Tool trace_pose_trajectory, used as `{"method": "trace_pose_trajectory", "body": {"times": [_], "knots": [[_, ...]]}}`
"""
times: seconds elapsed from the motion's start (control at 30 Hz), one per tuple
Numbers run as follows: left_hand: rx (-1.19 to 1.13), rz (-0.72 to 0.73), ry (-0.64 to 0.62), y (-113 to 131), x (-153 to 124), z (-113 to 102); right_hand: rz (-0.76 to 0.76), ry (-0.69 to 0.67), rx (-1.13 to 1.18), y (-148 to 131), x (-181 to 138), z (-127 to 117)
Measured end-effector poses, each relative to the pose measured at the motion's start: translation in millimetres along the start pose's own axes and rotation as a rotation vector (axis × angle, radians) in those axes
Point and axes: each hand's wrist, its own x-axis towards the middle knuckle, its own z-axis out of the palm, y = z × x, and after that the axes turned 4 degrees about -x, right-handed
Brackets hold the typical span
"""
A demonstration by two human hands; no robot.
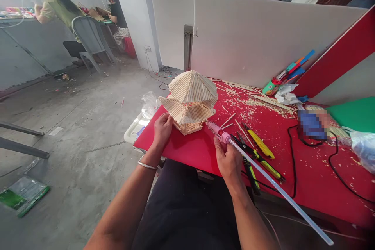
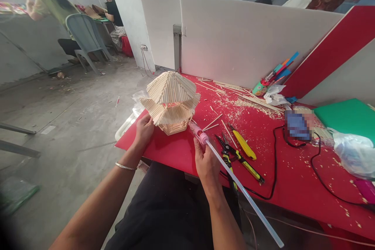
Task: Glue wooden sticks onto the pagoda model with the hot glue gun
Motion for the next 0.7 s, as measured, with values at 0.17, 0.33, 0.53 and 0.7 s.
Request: {"method": "trace_pose_trajectory", "body": {"times": [0.17, 0.33, 0.53, 0.7], "knots": [[0.000, 0.001, 0.005, 2.5, -1.5, -0.5, 0.020, 0.038, -0.022, 2.9, 0.4, 0.5], [-0.006, 0.005, 0.002, 0.9, -1.5, 0.0, 0.034, 0.052, -0.036, 5.5, 2.2, 2.6], [-0.006, 0.006, 0.007, -2.1, -0.3, 0.9, 0.028, 0.031, -0.026, 0.9, -1.3, 1.6], [-0.001, 0.007, 0.008, -1.0, -0.7, 0.4, 0.039, 0.047, -0.034, 1.7, -0.6, 1.4]]}}
